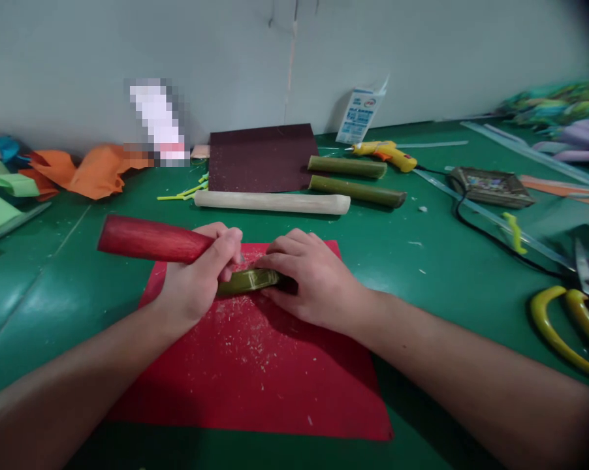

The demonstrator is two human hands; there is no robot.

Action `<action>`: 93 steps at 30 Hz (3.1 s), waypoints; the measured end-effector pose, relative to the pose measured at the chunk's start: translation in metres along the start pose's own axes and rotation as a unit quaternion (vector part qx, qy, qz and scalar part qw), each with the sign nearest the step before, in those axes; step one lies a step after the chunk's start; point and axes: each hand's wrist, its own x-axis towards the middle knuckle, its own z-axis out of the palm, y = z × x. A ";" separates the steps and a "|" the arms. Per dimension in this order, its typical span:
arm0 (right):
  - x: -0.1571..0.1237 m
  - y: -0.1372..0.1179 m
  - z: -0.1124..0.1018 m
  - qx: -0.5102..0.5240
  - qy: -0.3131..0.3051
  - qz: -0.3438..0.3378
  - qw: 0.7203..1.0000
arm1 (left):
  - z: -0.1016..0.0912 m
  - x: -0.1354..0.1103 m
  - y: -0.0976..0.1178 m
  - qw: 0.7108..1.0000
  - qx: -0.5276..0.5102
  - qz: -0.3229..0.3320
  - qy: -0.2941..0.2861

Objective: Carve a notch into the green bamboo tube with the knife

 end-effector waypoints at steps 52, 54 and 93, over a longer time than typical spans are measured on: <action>0.019 -0.035 -0.005 0.306 0.145 0.240 0.910 | -0.029 -0.018 -0.012 0.882 0.358 0.230 -0.203; 0.023 -0.037 -0.006 0.311 0.127 0.245 0.909 | -0.028 -0.018 -0.012 0.880 0.361 0.232 -0.205; 0.036 -0.025 0.011 0.251 0.125 0.169 0.945 | -0.018 -0.015 -0.016 0.847 0.432 0.245 -0.186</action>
